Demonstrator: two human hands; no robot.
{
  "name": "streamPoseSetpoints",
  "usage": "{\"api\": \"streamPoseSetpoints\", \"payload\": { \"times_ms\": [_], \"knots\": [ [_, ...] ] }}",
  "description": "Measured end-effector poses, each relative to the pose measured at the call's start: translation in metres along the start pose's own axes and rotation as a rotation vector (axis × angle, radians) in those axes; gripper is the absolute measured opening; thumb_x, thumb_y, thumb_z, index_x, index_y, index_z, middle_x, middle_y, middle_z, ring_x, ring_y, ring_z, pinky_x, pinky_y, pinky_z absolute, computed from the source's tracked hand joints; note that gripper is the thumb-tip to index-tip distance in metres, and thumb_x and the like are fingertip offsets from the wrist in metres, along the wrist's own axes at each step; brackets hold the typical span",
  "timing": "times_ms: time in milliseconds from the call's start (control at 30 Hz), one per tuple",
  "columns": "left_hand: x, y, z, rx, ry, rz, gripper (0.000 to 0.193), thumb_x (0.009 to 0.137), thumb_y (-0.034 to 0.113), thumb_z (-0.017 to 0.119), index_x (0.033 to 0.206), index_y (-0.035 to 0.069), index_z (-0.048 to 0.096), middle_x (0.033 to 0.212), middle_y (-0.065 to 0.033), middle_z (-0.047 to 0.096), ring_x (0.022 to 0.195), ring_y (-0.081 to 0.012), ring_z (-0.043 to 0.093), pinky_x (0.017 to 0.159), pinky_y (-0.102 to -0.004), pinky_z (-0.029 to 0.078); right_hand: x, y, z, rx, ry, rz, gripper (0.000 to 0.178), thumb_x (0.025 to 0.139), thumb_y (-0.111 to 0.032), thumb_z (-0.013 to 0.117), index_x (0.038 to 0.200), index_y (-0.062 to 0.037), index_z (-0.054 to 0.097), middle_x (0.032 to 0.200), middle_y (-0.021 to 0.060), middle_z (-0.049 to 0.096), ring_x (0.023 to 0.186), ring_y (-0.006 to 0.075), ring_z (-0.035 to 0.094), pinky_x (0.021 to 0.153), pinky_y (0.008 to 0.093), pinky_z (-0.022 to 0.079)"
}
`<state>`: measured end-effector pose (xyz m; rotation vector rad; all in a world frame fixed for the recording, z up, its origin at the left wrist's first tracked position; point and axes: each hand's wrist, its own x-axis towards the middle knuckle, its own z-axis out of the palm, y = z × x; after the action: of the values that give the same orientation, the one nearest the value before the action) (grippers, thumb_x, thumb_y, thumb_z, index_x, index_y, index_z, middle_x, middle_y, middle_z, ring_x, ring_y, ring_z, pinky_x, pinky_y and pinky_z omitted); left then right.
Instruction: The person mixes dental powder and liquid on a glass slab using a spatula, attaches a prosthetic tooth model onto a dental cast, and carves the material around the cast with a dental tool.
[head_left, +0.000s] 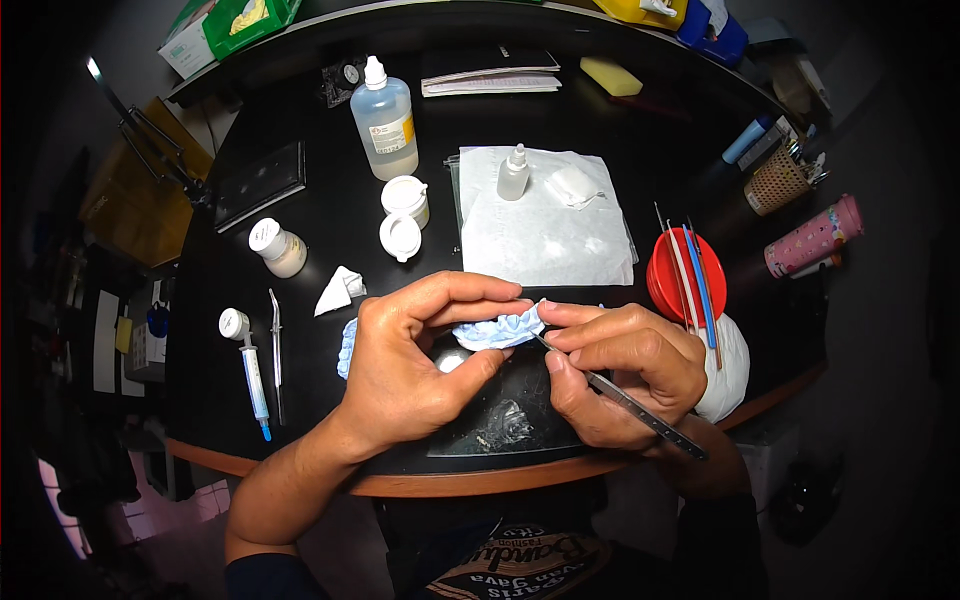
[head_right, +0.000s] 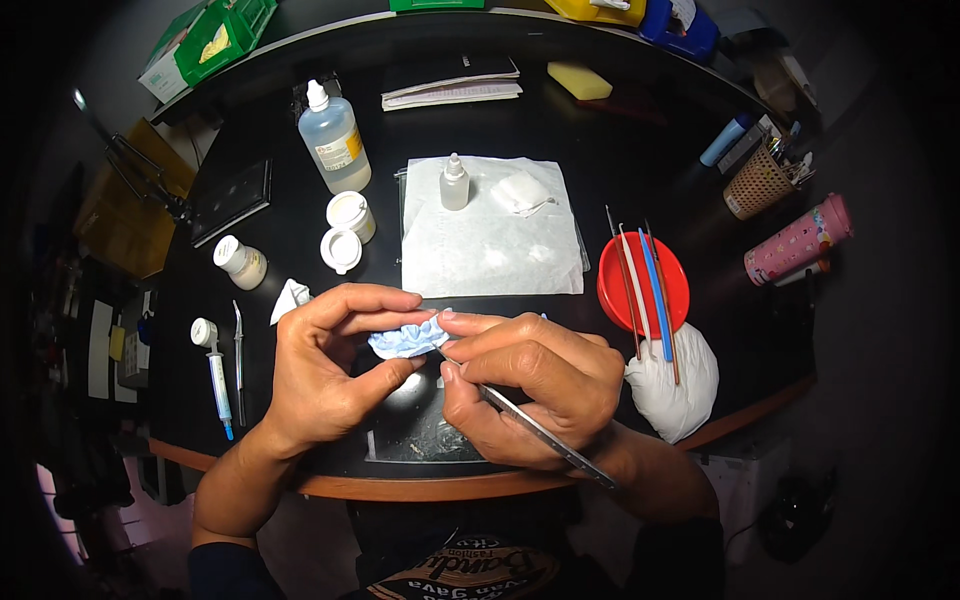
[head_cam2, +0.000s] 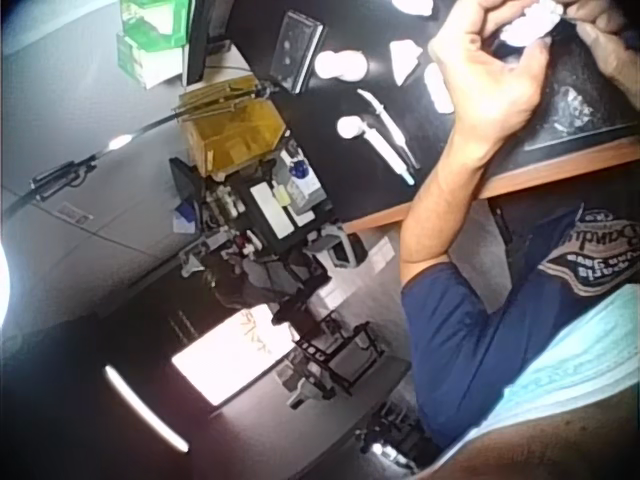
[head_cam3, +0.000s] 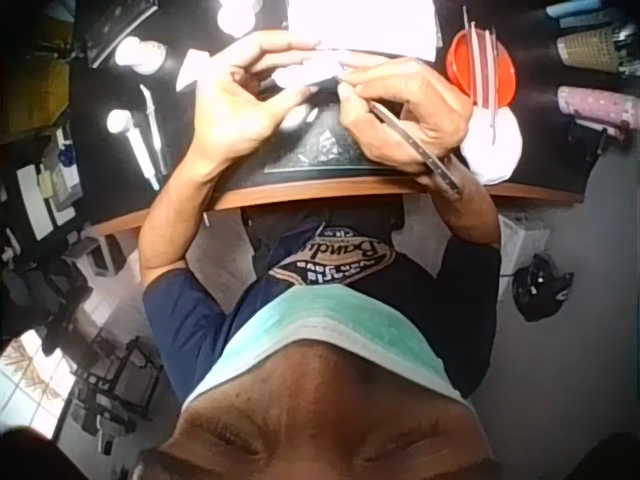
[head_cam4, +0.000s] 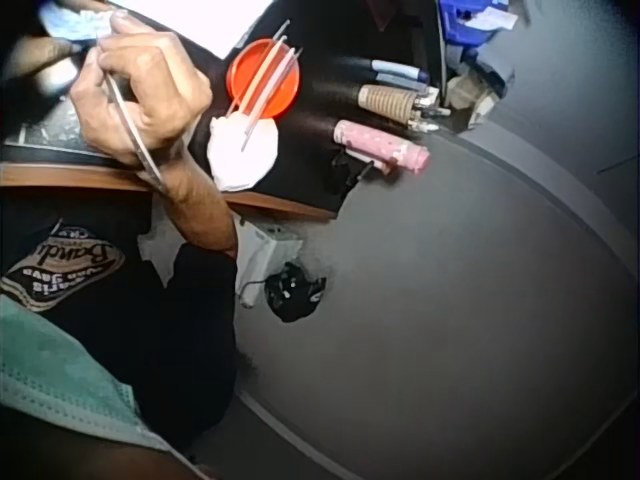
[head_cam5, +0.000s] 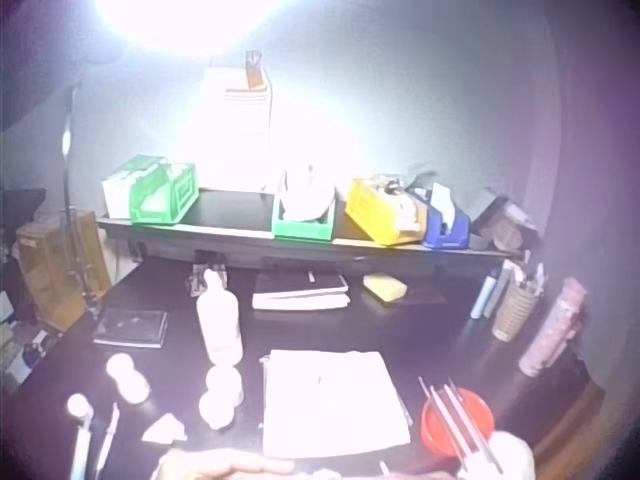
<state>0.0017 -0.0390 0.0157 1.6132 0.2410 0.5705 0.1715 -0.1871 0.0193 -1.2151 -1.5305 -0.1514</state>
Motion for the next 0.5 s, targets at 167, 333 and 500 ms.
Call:
{"api": "streamPoseSetpoints", "payload": {
  "times_ms": [167, 333, 500],
  "knots": [
    [0.0002, -0.0010, -0.0012, 0.024, -0.001, 0.019, 0.048, 0.084, -0.016, 0.078, 0.130, -0.010, 0.065, 0.123, -0.0241, 0.078, 0.122, -0.0269, 0.076, 0.109, -0.0370, 0.060, 0.0003, -0.0039, -0.0038, -0.016, -0.073, 0.030, 0.020, 0.082, 0.009, 0.083, 0.094, 0.0024, 0.068, 0.093, 0.0195, 0.078, 0.096, 0.0344, 0.083, 0.089, 0.0430, 0.071],
    [0.0006, -0.0035, 0.0017, 0.007, 0.036, 0.050, 0.042, 0.086, -0.013, 0.074, 0.127, -0.009, 0.070, 0.122, -0.0222, 0.080, 0.118, -0.0246, 0.078, 0.105, -0.0327, 0.061, 0.0013, -0.0032, -0.0034, -0.022, -0.071, 0.023, 0.021, 0.082, 0.010, 0.083, 0.093, 0.0021, 0.068, 0.092, 0.0194, 0.078, 0.096, 0.0345, 0.083, 0.089, 0.0427, 0.071],
    [0.0002, -0.0023, 0.0008, -0.005, 0.040, 0.045, 0.042, 0.085, -0.014, 0.074, 0.127, -0.009, 0.070, 0.121, -0.0219, 0.080, 0.118, -0.0245, 0.077, 0.106, -0.0328, 0.061, 0.0009, -0.0025, -0.0039, -0.001, -0.068, 0.038, 0.022, 0.080, 0.011, 0.083, 0.093, 0.0018, 0.068, 0.091, 0.0183, 0.078, 0.093, 0.0340, 0.083, 0.087, 0.0427, 0.071]
  ]
}}
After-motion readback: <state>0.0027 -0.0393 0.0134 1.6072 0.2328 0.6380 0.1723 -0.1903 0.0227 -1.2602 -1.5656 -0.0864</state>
